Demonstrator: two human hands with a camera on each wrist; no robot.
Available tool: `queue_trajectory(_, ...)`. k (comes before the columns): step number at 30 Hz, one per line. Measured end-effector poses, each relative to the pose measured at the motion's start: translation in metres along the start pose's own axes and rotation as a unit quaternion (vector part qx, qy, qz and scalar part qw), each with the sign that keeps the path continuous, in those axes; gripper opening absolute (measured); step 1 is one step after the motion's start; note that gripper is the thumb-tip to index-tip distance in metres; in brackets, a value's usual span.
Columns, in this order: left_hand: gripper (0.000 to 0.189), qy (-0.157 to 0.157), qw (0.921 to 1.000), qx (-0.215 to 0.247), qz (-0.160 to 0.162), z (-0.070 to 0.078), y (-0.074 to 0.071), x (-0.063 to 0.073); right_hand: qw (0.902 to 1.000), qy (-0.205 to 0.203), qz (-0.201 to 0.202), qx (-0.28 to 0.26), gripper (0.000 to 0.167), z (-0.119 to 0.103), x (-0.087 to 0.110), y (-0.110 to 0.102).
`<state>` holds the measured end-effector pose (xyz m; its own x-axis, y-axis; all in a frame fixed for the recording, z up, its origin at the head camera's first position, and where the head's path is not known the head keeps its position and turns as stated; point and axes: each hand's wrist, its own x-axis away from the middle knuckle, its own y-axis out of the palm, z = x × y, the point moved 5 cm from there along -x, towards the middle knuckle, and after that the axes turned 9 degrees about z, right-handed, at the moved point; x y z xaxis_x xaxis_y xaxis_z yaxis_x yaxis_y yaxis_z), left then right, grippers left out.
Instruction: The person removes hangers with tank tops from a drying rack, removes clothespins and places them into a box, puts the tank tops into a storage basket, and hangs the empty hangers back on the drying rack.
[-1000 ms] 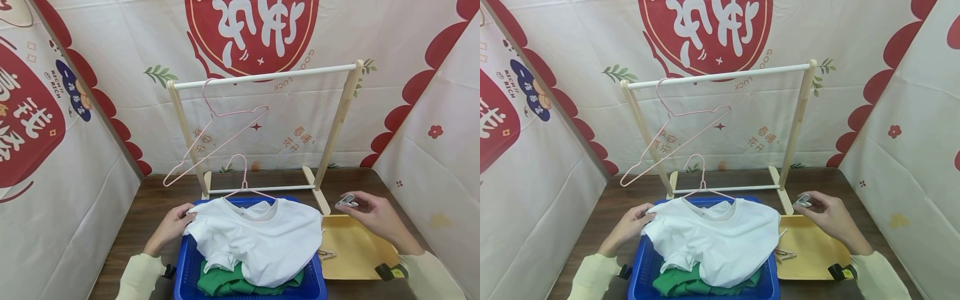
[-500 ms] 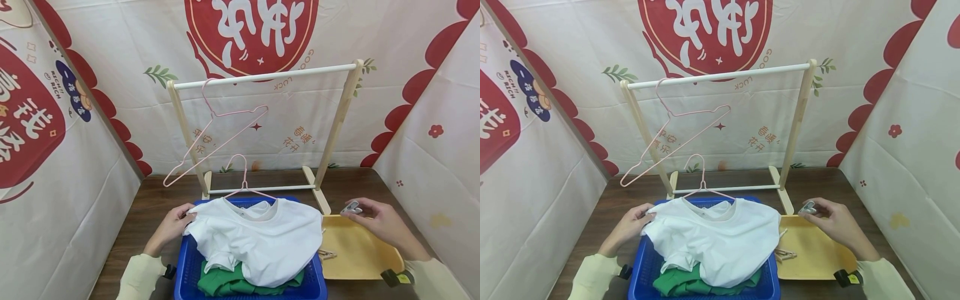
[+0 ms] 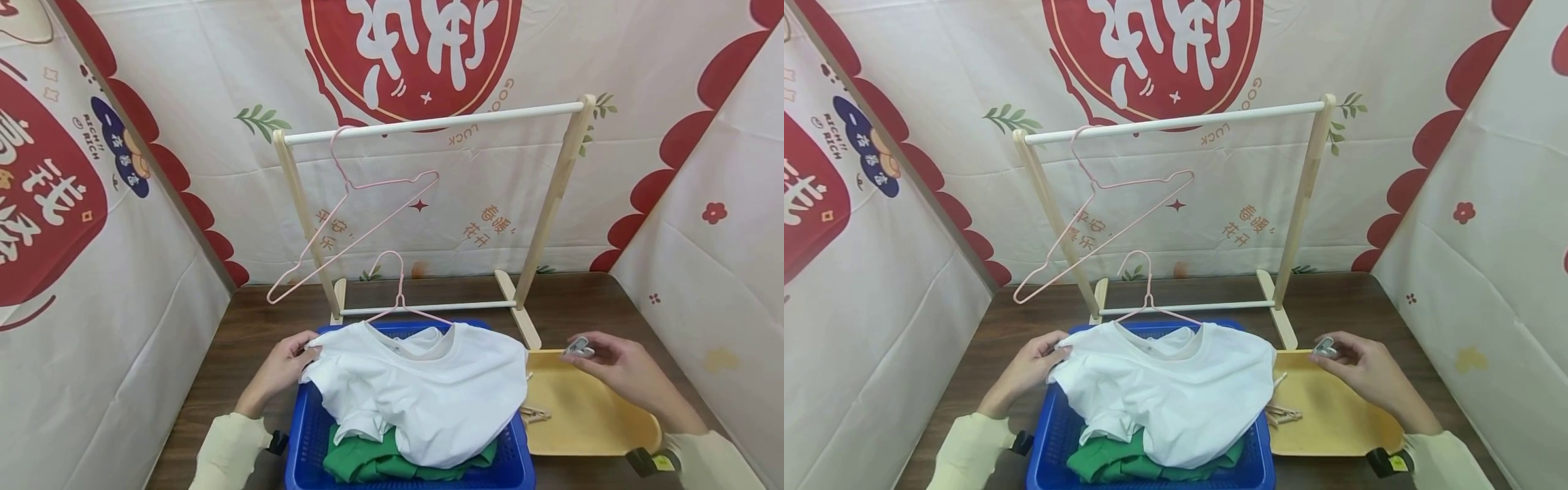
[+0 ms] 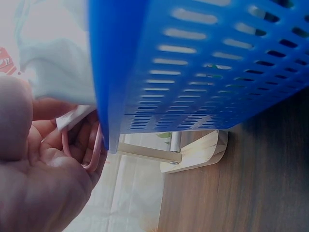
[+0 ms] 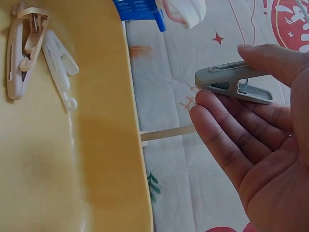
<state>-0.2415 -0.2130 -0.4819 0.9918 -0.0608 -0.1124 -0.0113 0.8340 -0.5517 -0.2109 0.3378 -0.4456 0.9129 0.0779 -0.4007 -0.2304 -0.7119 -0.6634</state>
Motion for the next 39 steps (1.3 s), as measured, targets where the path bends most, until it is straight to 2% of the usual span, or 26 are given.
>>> queue_trajectory(16,0.013,-0.002,1.0,0.001,-0.001,0.001,-0.001,-0.001,0.9985,0.025,-0.046,-0.015,0.026,0.011,0.01,0.007)
queue_trajectory(24,0.013,-0.001,1.0,0.003,-0.002,0.0,0.0,0.0,0.9981,0.031,-0.053,0.007,0.026,0.019,0.014,0.01)
queue_trajectory(39,0.013,-0.001,1.0,0.003,-0.002,0.0,0.0,-0.001,0.9962,0.038,-0.077,0.017,0.027,0.024,0.021,0.018)
